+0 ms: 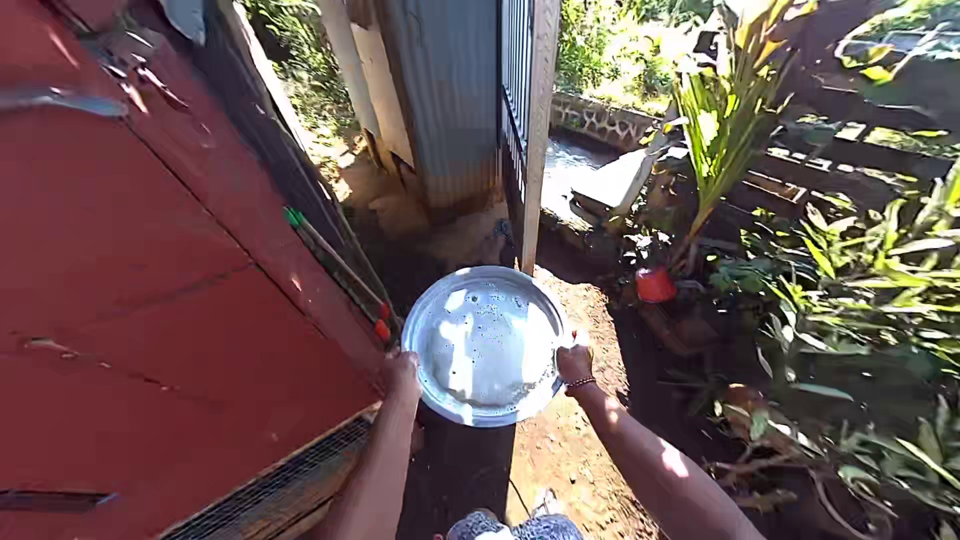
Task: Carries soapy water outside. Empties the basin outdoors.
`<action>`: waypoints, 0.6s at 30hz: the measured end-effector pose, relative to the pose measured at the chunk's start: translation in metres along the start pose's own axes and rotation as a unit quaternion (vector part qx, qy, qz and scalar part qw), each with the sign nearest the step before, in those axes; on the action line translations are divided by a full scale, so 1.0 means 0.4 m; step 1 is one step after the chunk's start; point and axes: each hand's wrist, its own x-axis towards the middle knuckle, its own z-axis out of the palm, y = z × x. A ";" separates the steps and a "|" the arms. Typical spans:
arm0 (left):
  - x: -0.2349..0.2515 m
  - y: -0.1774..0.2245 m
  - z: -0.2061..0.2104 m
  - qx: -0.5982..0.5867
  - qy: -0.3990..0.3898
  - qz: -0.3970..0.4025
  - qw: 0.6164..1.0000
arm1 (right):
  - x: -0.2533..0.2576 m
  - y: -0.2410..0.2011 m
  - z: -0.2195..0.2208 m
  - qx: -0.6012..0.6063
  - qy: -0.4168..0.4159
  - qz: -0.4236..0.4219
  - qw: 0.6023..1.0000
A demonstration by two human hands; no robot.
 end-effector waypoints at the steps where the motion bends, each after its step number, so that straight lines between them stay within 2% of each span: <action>1: 0.034 0.029 0.020 -0.012 0.019 -0.004 1.000 | 0.068 -0.044 0.023 -0.005 -0.013 -0.015 1.000; 5: 0.172 0.125 0.115 -0.032 0.069 -0.035 0.996 | 0.318 -0.186 0.102 -0.017 -0.055 -0.074 0.996; 8: 0.276 0.198 0.174 -0.066 0.077 -0.032 0.994 | 0.482 -0.262 0.172 -0.032 -0.096 -0.129 0.986; 11: 0.397 0.236 0.230 -0.084 0.093 -0.020 0.992 | 0.614 -0.327 0.259 -0.046 -0.113 -0.123 0.985; 13: 0.506 0.299 0.272 -0.088 0.104 -0.002 0.991 | 0.717 -0.410 0.323 -0.039 -0.121 -0.130 0.983; 18: 0.741 0.395 0.371 -0.062 0.124 -0.008 0.990 | 0.964 -0.543 0.466 -0.045 -0.150 -0.120 0.980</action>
